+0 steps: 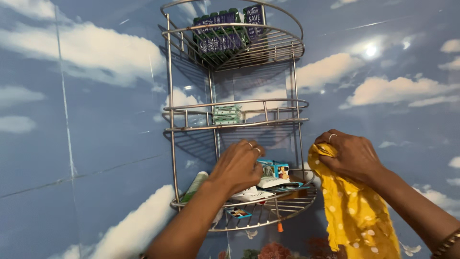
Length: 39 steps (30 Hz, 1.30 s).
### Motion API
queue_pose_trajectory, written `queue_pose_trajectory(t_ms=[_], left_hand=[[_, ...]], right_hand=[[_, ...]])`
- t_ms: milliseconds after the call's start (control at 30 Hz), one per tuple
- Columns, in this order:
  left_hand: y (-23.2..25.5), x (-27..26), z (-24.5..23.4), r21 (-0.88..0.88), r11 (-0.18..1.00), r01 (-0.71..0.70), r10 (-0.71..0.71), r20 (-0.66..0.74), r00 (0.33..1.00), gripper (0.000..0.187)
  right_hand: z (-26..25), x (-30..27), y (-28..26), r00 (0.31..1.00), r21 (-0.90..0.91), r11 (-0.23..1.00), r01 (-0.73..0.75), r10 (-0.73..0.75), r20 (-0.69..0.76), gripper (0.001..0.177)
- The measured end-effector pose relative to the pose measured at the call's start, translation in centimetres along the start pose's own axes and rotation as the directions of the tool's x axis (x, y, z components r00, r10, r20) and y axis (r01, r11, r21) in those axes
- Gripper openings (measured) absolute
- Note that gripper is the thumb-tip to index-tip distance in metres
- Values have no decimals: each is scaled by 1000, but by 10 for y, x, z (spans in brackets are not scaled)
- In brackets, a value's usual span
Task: The person wipes multiple personal care items on a corner bathroom shelf using a yellow cloth. They handle tubes, boxes, and bottles one at a time, wiping each item and placing it back on the shelf.
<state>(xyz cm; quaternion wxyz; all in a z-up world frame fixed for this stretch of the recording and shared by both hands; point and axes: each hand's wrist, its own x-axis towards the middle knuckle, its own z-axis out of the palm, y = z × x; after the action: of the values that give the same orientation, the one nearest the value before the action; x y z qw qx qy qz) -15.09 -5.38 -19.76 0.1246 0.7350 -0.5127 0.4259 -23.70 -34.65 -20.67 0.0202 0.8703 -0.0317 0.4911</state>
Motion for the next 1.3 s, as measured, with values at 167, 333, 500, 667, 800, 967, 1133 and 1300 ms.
queue_pose_trajectory(t_ms=[167,333,500,667,800,967,1133,1300], left_hand=[[-1,30,41,-184,954,238,-200,201,959,50],[-14,67,89,-258,881,397,-292,365,884,47],[-43,106,121,-140,857,496,-366,513,776,48],[-64,121,144,100,895,436,-421,514,747,60],[-56,142,171,290,912,291,-409,585,700,56],[-50,158,193,198,938,286,-346,617,707,41],[-53,151,193,139,945,297,-322,565,759,31],[-67,151,190,80,904,421,-419,364,832,27]], right_hand=[[13,11,-1,999,-14,1000,-1,1,40,38],[43,27,2,998,111,994,-13,6,66,48],[82,25,6,958,131,988,-88,48,284,47],[106,34,21,941,198,957,-212,145,306,43],[116,37,29,942,230,947,-225,152,300,43],[124,35,37,948,247,948,-201,124,295,43],[127,35,41,957,282,938,-202,128,261,43],[123,22,36,979,377,904,-202,171,114,38]])
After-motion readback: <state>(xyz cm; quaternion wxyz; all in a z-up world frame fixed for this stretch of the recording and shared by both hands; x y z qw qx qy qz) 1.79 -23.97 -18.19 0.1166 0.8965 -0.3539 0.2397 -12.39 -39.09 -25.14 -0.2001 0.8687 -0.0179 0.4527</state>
